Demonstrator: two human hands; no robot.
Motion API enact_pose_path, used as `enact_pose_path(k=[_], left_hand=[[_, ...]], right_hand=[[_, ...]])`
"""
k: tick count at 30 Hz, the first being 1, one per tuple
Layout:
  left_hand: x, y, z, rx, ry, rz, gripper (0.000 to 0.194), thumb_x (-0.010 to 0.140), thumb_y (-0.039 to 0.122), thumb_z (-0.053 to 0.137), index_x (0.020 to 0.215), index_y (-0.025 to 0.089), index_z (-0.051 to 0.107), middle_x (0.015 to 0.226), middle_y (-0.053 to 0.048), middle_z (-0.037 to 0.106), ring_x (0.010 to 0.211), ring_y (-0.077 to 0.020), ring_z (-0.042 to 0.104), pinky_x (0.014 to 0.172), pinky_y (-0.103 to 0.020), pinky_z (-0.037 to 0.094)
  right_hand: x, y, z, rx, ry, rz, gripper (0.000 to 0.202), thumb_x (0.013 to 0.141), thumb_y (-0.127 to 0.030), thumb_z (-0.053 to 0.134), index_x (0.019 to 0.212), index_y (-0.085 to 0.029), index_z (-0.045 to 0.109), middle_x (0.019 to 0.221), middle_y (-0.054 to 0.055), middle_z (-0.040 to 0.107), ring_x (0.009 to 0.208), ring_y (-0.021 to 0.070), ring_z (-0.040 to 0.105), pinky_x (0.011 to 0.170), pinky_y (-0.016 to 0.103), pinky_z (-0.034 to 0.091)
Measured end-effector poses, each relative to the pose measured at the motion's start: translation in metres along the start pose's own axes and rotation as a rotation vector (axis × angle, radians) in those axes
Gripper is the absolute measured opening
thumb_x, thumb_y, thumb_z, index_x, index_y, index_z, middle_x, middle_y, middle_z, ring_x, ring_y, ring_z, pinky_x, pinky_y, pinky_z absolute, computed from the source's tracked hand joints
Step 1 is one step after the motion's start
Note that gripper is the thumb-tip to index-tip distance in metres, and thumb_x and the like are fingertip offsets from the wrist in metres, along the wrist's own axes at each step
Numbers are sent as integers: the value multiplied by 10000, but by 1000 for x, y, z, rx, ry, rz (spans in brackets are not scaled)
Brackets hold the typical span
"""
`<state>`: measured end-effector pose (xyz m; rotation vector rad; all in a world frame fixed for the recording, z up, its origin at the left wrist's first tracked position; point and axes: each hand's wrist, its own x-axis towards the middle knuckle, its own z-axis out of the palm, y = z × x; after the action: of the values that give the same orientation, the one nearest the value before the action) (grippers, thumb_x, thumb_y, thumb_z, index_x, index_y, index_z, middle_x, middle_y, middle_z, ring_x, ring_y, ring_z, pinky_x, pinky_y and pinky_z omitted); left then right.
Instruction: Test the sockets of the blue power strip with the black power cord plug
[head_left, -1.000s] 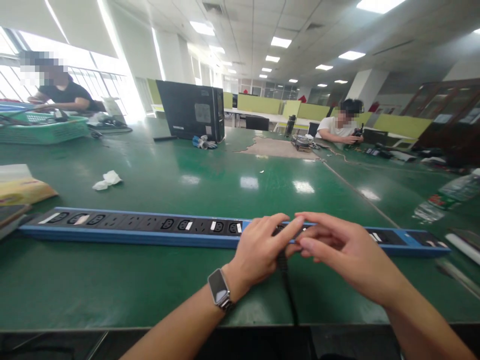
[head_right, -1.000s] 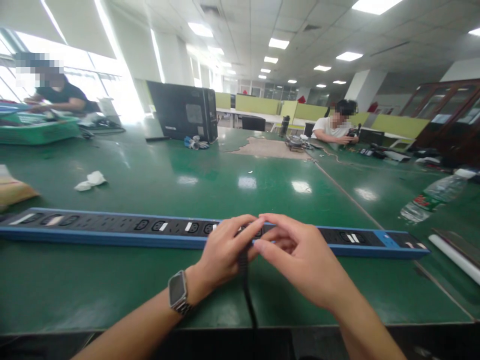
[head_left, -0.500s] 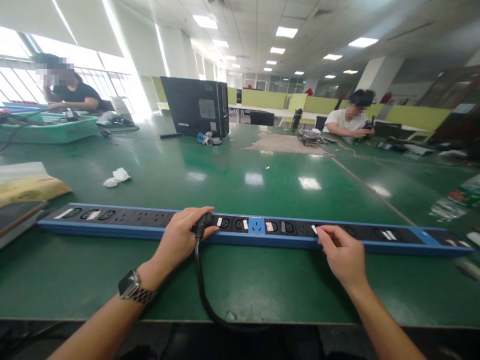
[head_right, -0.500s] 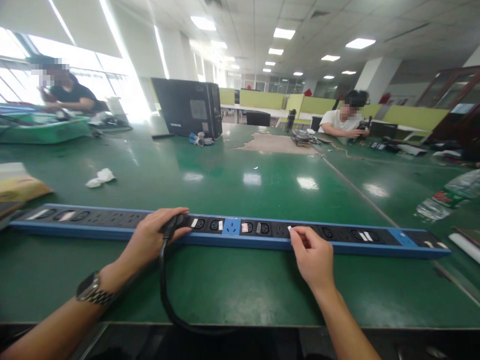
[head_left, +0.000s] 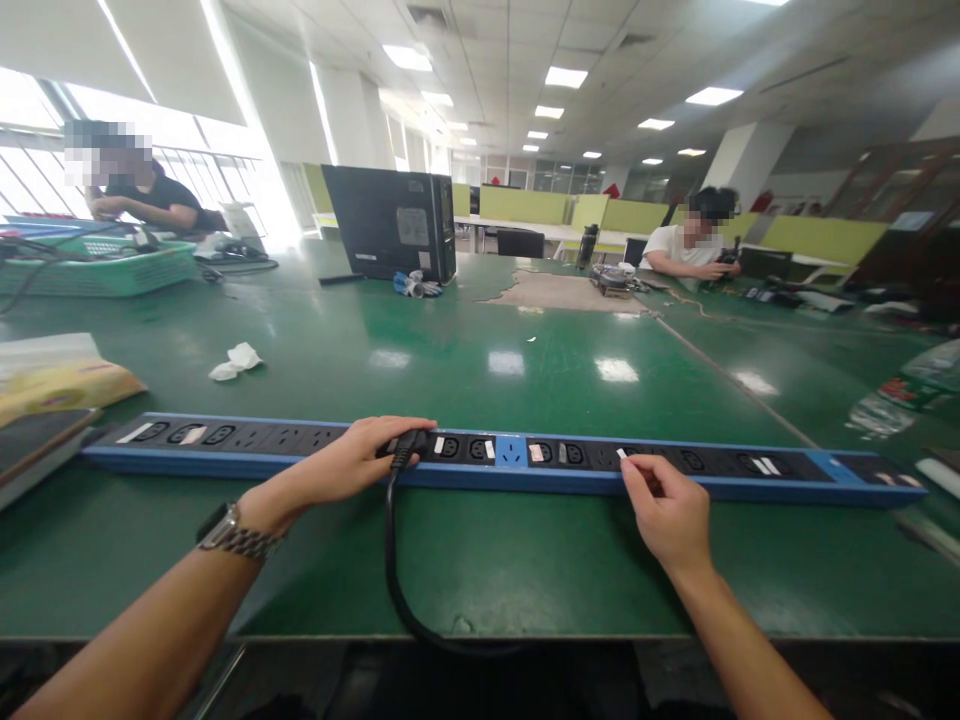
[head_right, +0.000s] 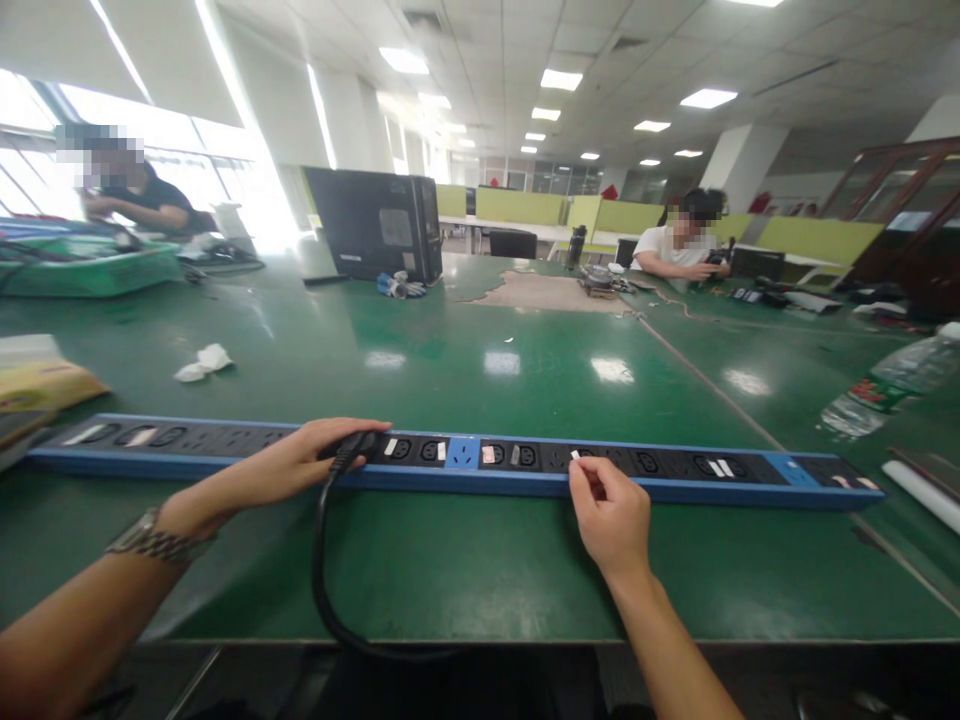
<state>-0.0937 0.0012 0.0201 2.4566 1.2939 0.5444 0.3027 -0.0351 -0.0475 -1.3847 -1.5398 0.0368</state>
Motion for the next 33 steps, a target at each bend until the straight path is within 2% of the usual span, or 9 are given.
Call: enact_pose_path(k=[3,9,12,17,21,25,28,30,33], left_hand=[[-2,-1,0,-54,14,12,429,903,427,552,1290,246,596,1264,-52,666,1157,-240,619,1037,-365,458],[10,28,18,-293,329,-8,439,890,409,606,1296,251,553,1346,-62,606,1206,-235,580,1063,-383,440],[34,55,39,-252,227,118,382,869,341,641,1237,243,609,1275,-52,651,1171,-223,589,1052,-379,443],[65,73,67,-99,154,108,403,838,157,612,1237,215,625,1170,-57,698,1095,-225,609,998,-388,472],[66,68,69,-45,76,95,412,842,157,586,1248,214,618,1227,-71,672,1140,-238,601,1020,-406,457],[61,70,67,-86,137,99,461,822,156,574,1274,249,584,1213,-53,682,1137,-238,607,1012,-425,456],[63,85,65,-249,287,66,518,817,145,548,1322,241,482,1193,-43,696,1033,-206,658,935,-382,499],[70,102,65,-274,351,96,557,815,142,551,1350,232,423,1196,-45,695,1049,-206,653,942,-380,490],[86,130,69,-145,307,218,659,811,150,581,1422,244,355,1207,-50,686,1129,-238,611,990,-422,451]], right_hand=[[-1,-1,2,-15,19,-32,201,871,-343,592,806,-186,697,675,-12,680,573,113,601,596,227,454],[-1,-3,4,-32,31,-51,196,871,-331,590,797,-182,692,665,-9,674,564,117,599,587,229,452],[-1,-4,3,-39,44,-51,188,869,-324,592,802,-180,692,669,-8,674,567,115,597,587,226,451],[-2,-5,1,-29,28,-73,186,868,-315,591,790,-177,689,664,-8,672,562,111,594,585,223,449],[-2,-4,1,-23,28,-55,195,865,-324,587,784,-180,690,665,-1,673,564,118,589,585,232,449],[0,-7,0,1,20,10,215,863,-353,583,794,-179,689,688,17,681,588,137,600,601,250,463],[4,-26,-4,97,-7,95,268,871,-407,570,799,-174,680,669,21,665,570,139,590,572,251,465],[11,-49,-8,200,-107,128,304,875,-443,562,915,-166,682,648,10,645,528,127,562,529,240,449],[29,-80,-15,207,-327,107,407,848,-449,596,1147,-176,638,621,-20,627,498,117,544,497,227,416]])
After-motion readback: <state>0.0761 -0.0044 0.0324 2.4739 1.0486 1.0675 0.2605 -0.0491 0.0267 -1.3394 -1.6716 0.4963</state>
